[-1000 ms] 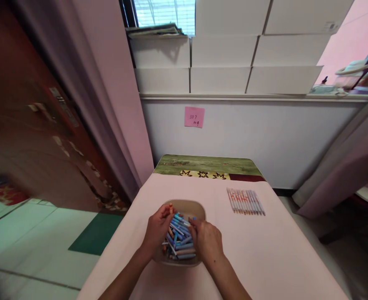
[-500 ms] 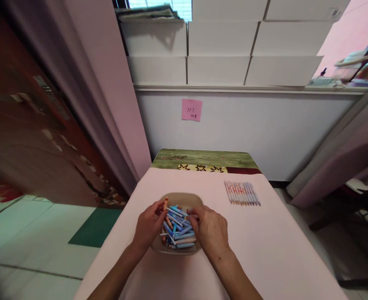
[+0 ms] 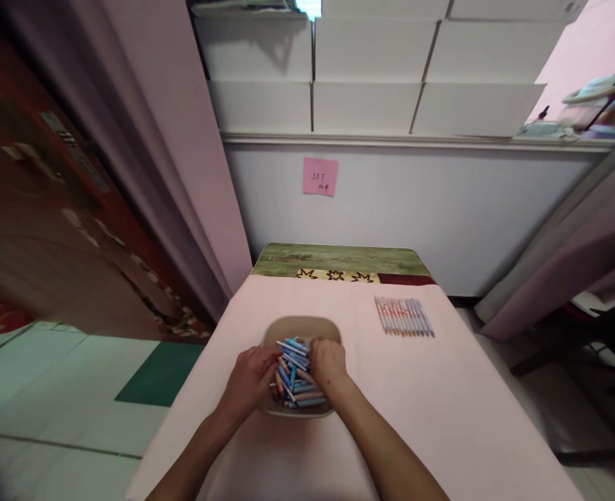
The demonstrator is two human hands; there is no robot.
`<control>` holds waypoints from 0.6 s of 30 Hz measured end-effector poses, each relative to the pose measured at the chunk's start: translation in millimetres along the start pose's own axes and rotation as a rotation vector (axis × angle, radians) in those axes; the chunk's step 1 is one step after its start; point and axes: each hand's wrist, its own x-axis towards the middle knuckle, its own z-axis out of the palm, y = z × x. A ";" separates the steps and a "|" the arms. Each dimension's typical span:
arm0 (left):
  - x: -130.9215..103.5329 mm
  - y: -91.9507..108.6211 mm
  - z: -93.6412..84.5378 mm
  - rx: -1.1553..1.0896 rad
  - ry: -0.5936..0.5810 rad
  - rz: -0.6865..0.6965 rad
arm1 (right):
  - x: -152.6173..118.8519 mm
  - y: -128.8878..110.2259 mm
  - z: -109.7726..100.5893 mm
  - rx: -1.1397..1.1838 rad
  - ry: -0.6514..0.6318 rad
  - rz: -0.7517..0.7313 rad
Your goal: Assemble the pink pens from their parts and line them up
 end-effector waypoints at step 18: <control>27.0 40.3 12.1 -1.463 -0.104 -0.555 | -39.7 -4.3 -18.2 1.754 -0.402 0.029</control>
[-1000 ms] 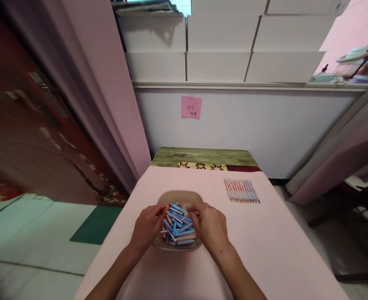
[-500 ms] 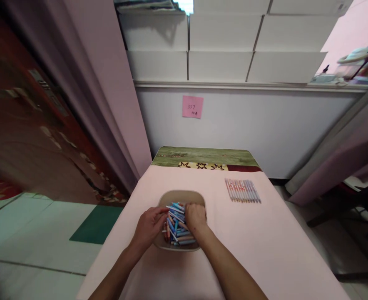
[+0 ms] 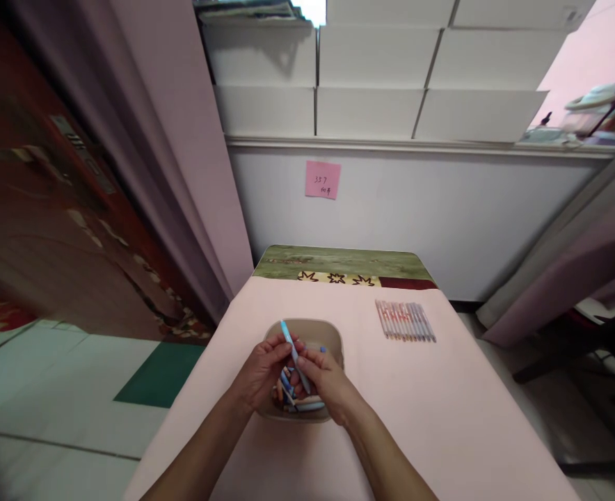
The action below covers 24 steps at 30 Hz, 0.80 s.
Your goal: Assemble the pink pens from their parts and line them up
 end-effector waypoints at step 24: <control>10.1 -14.7 15.3 -0.030 0.137 0.098 | 0.9 6.6 -10.6 -0.094 0.255 -0.097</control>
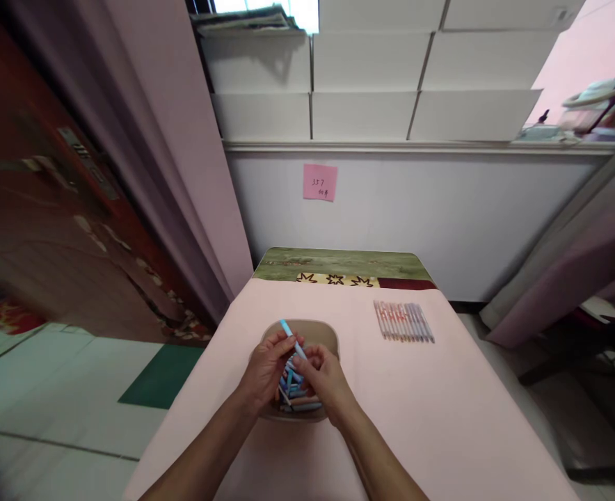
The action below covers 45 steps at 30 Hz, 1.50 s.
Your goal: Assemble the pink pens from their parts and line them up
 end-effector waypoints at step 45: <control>-33.8 30.6 -78.2 1.634 -0.033 0.688 | 60.6 13.3 20.4 -1.707 0.053 -0.207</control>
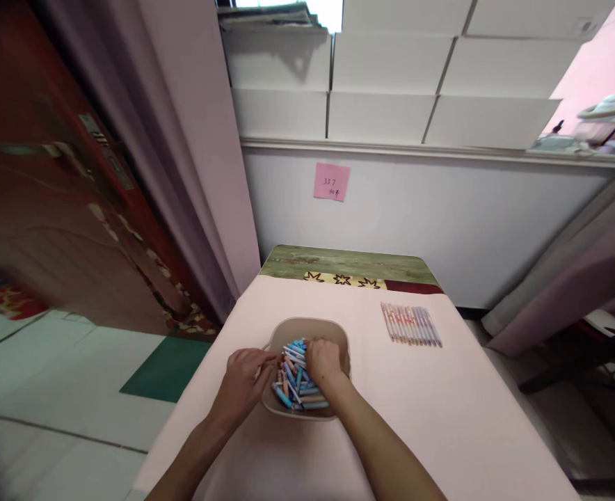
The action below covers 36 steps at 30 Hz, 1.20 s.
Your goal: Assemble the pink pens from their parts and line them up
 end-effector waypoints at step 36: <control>43.8 57.9 27.8 -1.678 -0.196 -0.669 | -67.7 22.0 -20.9 2.036 -0.516 0.144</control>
